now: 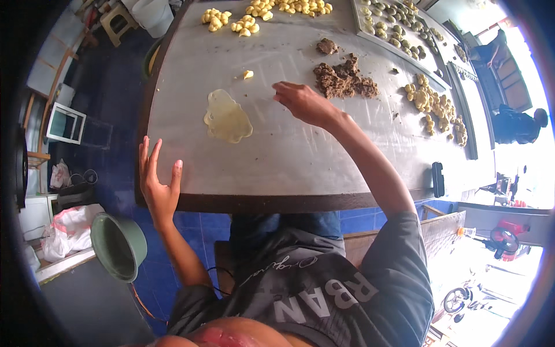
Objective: The person flattens a piece of dough by hand on a metal table, places a portion of chocolate filling onto it, and then carefully folds the edges over to enclose the filling.
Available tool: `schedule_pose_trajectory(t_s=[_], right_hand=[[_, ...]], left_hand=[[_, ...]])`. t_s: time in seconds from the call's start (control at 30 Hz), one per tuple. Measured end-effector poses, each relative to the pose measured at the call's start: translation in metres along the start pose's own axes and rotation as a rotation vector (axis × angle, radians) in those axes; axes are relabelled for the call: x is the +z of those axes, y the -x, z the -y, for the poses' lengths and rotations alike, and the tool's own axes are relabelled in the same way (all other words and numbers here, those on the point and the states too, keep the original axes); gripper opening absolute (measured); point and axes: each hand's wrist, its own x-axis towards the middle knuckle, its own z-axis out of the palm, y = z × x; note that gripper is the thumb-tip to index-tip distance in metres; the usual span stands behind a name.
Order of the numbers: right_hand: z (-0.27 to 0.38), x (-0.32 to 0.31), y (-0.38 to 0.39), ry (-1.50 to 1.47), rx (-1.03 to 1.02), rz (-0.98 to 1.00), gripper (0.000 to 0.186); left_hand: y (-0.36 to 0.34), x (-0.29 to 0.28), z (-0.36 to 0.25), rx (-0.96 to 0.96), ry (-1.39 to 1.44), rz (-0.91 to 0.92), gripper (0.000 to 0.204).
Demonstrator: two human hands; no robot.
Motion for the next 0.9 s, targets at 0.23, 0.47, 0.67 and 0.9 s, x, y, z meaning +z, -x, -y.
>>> schedule_pose_trajectory(t_s=[0.23,0.47,0.67,0.9], right_hand=[[0.034,0.011,0.028,0.102,0.158,0.347,0.065],[0.026,-0.036,-0.028,-0.068,0.202,-0.514,0.074],[0.018,0.041,-0.042,0.416,-0.029,-0.187,0.082],[-0.003,0.040,-0.046,0.351,0.193,-0.269,0.089]], left_hand=[[0.001,0.001,0.001,-0.007,0.008,0.003,0.051],[0.002,-0.001,0.002,0.009,-0.020,0.009,0.051],[-0.001,0.000,0.000,0.002,-0.011,0.000,0.048],[-0.003,0.001,0.001,0.033,-0.017,-0.003,0.050]])
